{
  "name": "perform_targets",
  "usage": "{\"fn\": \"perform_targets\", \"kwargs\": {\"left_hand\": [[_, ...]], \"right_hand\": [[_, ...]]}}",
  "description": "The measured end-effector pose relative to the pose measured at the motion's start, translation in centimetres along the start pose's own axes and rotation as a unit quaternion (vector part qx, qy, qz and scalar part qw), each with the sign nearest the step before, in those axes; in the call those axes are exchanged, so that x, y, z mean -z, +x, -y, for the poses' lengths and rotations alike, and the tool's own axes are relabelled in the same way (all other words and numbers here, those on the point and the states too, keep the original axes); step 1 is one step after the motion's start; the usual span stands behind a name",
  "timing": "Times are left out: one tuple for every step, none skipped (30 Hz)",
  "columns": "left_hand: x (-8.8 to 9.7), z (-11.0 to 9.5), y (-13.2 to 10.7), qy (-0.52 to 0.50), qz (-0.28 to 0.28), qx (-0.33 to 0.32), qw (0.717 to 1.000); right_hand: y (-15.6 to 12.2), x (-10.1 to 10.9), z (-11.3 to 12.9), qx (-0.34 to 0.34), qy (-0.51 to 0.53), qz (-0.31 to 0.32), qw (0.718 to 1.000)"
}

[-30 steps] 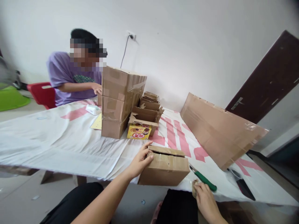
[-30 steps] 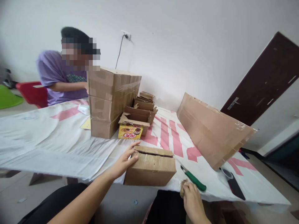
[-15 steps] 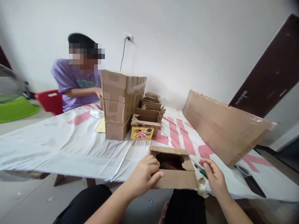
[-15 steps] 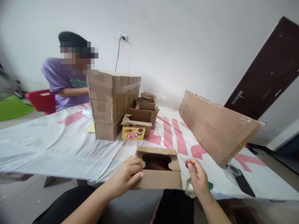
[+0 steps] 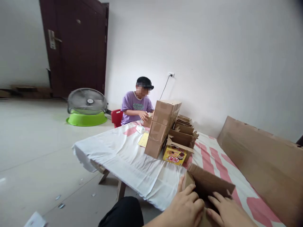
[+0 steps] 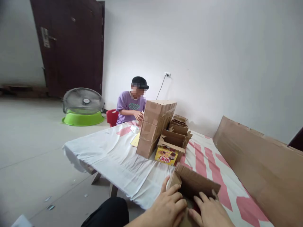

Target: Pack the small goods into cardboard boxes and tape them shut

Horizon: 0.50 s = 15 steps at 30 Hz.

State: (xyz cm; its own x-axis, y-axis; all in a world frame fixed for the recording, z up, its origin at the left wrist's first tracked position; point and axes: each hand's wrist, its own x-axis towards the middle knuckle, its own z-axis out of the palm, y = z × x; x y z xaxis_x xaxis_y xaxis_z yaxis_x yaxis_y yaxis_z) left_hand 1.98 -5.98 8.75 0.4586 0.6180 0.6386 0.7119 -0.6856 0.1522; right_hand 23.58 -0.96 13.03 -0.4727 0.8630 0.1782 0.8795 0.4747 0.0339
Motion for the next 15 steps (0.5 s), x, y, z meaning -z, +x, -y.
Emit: {"fn": "perform_targets", "kwargs": {"left_hand": [[-0.1,0.1,-0.1,0.01,-0.004,0.009,1.0],[-0.1,0.2,-0.1,0.015,-0.003,0.018,1.0],[-0.1,0.3,-0.1,0.015,0.001,0.03,0.999],[-0.2,0.4,-0.1,0.011,0.008,0.042,0.999],[-0.3,0.5,-0.1,0.004,0.013,0.054,0.998],[-0.5,0.6,-0.1,-0.004,0.017,0.062,0.998],[-0.8,0.7,-0.1,-0.009,0.018,0.068,0.997],[-1.3,0.8,-0.1,-0.012,0.016,0.073,0.997],[-1.8,0.9,-0.1,-0.014,0.012,0.077,0.997],[-2.3,1.1,0.0,-0.015,0.007,0.08,0.997],[-2.8,1.3,0.0,-0.017,0.004,0.082,0.997],[-3.4,1.5,0.0,-0.02,0.002,0.083,0.996],[-3.8,1.7,0.0,-0.024,0.002,0.083,0.996],[-4.2,2.0,0.0,-0.027,0.002,0.081,0.996],[-4.6,2.2,-0.1,-0.03,0.003,0.076,0.997]], "right_hand": [[0.2,-0.2,-0.7,-0.018,-0.045,-0.002,0.999],[0.3,-0.4,-1.3,-0.034,-0.084,0.003,0.996],[0.4,-0.5,-2.0,-0.05,-0.108,-0.003,0.993],[0.4,-0.8,-2.7,-0.06,-0.116,-0.002,0.991],[0.5,-1.1,-3.4,-0.065,-0.11,0.003,0.992],[0.6,-1.4,-4.1,-0.068,-0.089,0.01,0.994],[0.6,-1.8,-4.8,-0.069,-0.06,0.014,0.996],[0.7,-2.1,-5.4,-0.069,-0.028,0.017,0.997],[0.7,-2.3,-6.0,-0.067,0.003,0.018,0.998],[0.7,-2.4,-6.4,-0.064,0.027,0.018,0.997],[0.6,-2.3,-6.6,-0.06,0.041,0.017,0.997],[0.6,-2.1,-6.5,-0.057,0.04,0.014,0.998],[0.5,-1.8,-6.2,-0.053,0.026,0.006,0.998],[0.5,-1.3,-5.7,-0.045,0.004,-0.006,0.999],[0.5,-0.9,-4.9,-0.03,-0.016,-0.017,0.999]]}}
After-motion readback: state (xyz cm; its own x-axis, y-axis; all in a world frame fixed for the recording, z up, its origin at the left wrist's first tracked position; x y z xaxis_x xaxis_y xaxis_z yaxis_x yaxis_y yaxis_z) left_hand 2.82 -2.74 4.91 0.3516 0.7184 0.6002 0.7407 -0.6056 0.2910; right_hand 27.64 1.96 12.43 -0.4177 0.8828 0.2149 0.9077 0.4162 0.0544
